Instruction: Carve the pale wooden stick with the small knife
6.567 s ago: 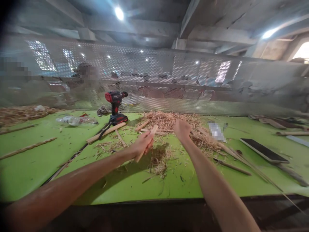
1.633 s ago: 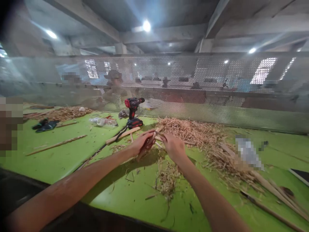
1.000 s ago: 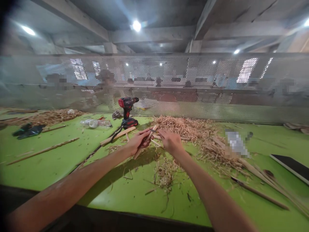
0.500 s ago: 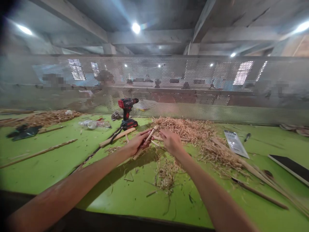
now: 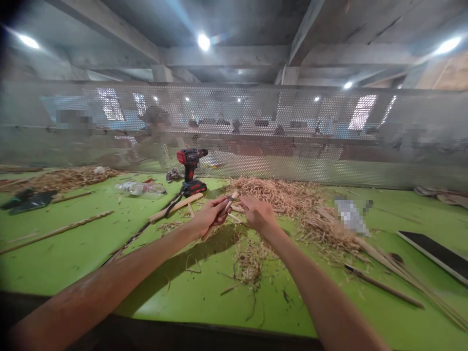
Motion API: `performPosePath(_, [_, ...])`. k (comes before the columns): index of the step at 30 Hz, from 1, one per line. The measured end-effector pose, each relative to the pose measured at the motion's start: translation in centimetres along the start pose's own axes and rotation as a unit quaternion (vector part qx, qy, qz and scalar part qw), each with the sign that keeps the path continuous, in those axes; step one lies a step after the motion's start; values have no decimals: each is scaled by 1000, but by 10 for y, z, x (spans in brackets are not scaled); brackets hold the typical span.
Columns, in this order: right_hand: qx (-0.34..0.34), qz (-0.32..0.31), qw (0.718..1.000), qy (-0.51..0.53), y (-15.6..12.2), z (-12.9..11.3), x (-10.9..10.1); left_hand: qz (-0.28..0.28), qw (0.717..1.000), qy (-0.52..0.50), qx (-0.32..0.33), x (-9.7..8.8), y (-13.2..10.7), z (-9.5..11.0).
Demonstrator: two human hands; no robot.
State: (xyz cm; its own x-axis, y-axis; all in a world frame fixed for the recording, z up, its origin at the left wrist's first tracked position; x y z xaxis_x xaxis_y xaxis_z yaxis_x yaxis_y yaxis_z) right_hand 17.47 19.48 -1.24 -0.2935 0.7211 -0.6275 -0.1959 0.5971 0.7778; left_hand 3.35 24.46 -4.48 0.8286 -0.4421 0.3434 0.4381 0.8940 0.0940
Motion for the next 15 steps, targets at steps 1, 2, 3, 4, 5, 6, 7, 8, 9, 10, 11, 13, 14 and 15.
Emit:
performPosePath(1, [0,1,1000,-8,0,1,0,-1,1000,5,0,0,0,0])
performPosePath(2, [-1,2,1000,-19,0,1,0,-4,1000,11,-1,-1,1,0])
performPosePath(3, [-3,2,1000,-30,0,2,-1,-7,1000,17,-3,-1,1,0])
performPosePath(4, [-6,0,999,-38,1,3,0,-11,1000,24,-6,-1,1,0])
performPosePath(5, [-10,-1,999,-45,1,3,0,-14,999,30,-9,-2,1,-1])
performPosePath(6, [-13,-3,999,-49,1,4,0,-16,999,35,-12,-2,1,-1])
performPosePath(7, [-15,-2,999,-52,2,4,0,-18,999,39,-15,-2,1,-1])
performPosePath(8, [-15,-2,998,-53,2,5,0,-18,999,42,-18,-3,1,-1])
performPosePath(9, [-15,-2,998,-57,2,6,-1,-19,999,42,-19,-3,1,-1])
performPosePath(10, [-15,-2,998,-61,2,6,-1,-22,999,41,-20,-3,2,-1])
performPosePath(11, [-15,-5,998,-66,3,7,-1,-25,999,38,-21,-3,2,-1])
performPosePath(13, [-13,-17,997,-73,3,7,0,-33,999,28,-20,-2,2,-1])
performPosePath(14, [-13,-23,997,-76,3,6,1,-36,999,23,-20,-1,2,-1])
performPosePath(15, [-12,-29,997,-74,4,6,2,-37,999,18,-19,-1,2,0])
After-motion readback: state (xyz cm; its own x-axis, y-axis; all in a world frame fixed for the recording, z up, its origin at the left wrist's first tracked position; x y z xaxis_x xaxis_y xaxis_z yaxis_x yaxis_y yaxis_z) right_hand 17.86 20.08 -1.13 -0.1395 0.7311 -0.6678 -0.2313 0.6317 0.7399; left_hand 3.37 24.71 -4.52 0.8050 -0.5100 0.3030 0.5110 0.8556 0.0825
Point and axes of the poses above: each hand's wrist, its own y-axis towards the middle knuckle, its own x-axis out of the palm, z = x × y, the point moved 6 cm from there along y, towards the middle knuckle, and after that the axes turned 9 degrees about z, right-handed, at the moved point
